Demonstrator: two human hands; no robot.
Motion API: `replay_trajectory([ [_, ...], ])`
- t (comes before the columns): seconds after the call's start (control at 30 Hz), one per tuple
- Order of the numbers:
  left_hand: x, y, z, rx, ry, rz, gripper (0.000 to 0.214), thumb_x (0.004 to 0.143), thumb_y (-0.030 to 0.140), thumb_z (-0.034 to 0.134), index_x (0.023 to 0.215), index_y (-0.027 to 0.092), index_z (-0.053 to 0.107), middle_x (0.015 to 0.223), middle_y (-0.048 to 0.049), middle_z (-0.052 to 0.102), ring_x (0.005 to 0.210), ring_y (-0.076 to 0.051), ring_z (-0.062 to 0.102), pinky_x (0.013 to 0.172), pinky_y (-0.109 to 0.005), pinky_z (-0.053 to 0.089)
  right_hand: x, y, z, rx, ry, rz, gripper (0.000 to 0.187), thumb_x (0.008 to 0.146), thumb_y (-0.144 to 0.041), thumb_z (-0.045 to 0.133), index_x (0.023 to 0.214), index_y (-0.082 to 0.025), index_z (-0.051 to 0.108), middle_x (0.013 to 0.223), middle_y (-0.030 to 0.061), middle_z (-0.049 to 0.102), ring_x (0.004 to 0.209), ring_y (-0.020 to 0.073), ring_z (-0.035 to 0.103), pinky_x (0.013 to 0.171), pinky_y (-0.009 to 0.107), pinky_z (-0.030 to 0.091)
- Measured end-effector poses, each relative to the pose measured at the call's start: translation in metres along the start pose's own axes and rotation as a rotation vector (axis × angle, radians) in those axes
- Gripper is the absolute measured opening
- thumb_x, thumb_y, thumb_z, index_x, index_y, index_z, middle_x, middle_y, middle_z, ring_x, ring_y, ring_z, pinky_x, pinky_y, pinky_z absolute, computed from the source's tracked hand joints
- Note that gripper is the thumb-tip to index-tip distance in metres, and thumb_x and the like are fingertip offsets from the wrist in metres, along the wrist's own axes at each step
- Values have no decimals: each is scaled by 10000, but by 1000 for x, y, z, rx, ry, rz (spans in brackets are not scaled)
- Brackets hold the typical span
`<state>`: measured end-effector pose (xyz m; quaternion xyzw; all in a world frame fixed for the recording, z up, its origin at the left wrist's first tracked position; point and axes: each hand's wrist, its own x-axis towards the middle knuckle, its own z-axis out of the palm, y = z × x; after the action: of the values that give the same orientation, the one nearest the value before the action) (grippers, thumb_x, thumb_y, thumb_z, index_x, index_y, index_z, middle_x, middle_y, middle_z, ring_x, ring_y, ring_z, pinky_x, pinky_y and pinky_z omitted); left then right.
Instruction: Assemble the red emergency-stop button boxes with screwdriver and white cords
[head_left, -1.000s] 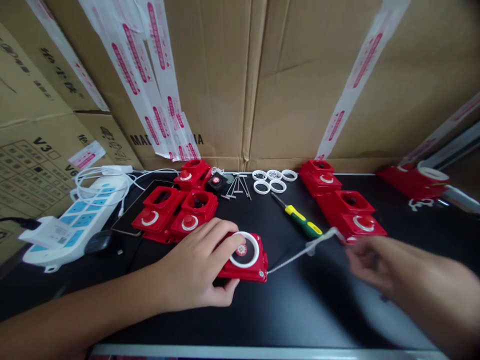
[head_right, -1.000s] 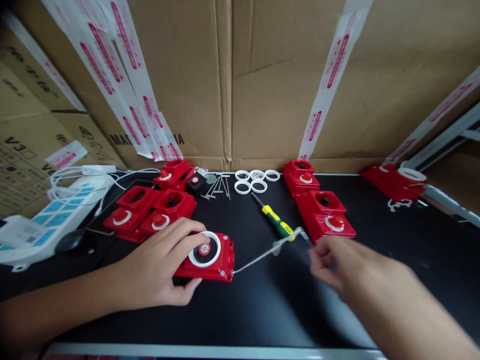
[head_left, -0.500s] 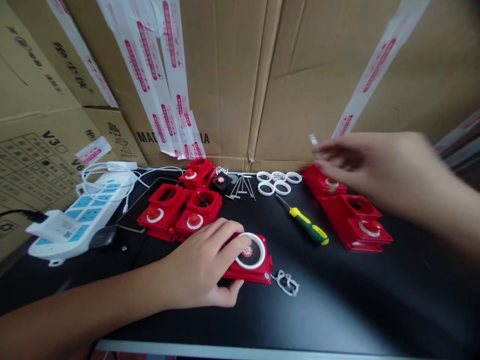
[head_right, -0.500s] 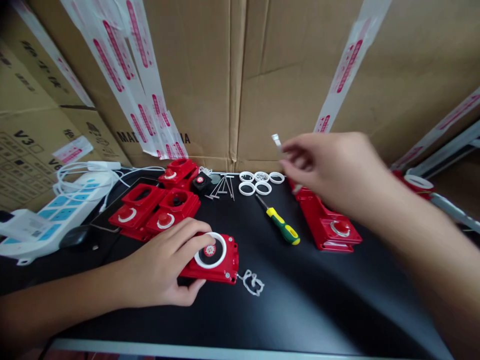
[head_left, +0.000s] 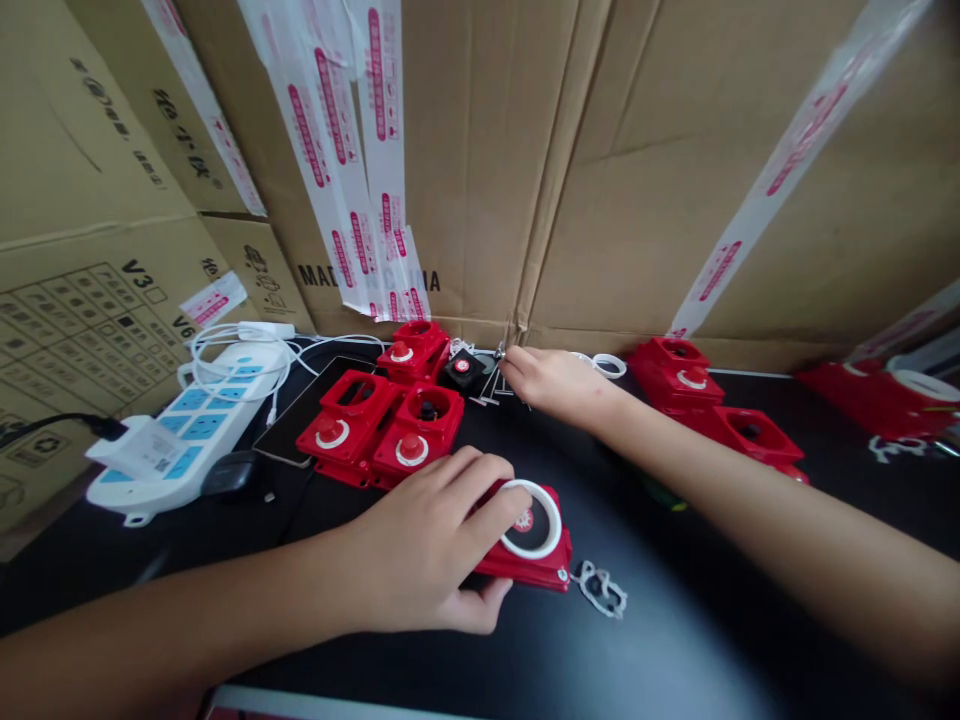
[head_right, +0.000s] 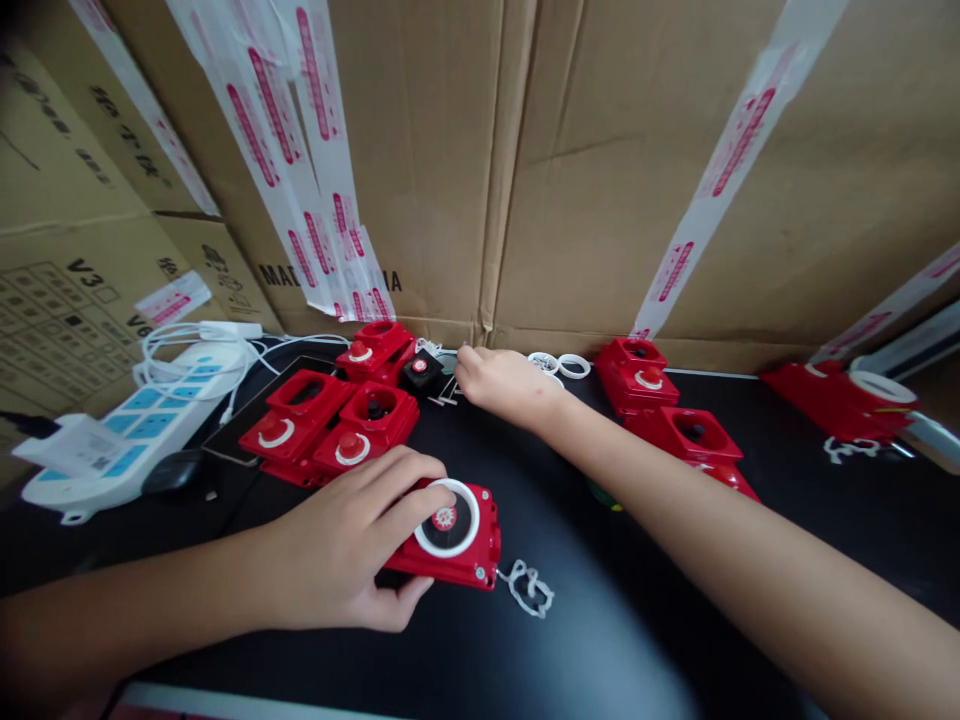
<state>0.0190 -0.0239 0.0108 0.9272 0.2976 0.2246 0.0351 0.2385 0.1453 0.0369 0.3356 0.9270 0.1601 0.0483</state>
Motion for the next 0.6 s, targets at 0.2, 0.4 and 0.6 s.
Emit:
replay_trajectory([
  [0.2, 2, 0, -1, 16, -10, 3, 482, 877, 278, 746, 1310, 152, 575, 1280, -171, 646, 1119, -359, 631, 983, -511, 631, -5, -13, 10, -79, -91, -11, 399, 1075, -400, 758, 1389, -158, 707, 1369, 131, 739, 1154, 266, 760, 973, 472, 670],
  [0.4, 0, 1, -1, 13, -2, 1, 510, 893, 284, 741, 1351, 162, 553, 1294, -163, 640, 1130, -356, 631, 991, -508, 629, -12, -4, -2, -52, -76, -16, 366, 1072, -399, 765, 1345, -160, 723, 1323, 111, 755, 1122, 251, 765, 968, 469, 670],
  [0.6, 2, 0, -1, 3, -18, -10, 501, 882, 288, 751, 1331, 172, 561, 1279, -162, 647, 1121, -357, 644, 966, -511, 641, -59, 23, -32, 10, 87, 243, 317, 1169, -274, 475, 1134, -130, 755, 1109, 153, 793, 948, 260, 774, 768, 374, 561],
])
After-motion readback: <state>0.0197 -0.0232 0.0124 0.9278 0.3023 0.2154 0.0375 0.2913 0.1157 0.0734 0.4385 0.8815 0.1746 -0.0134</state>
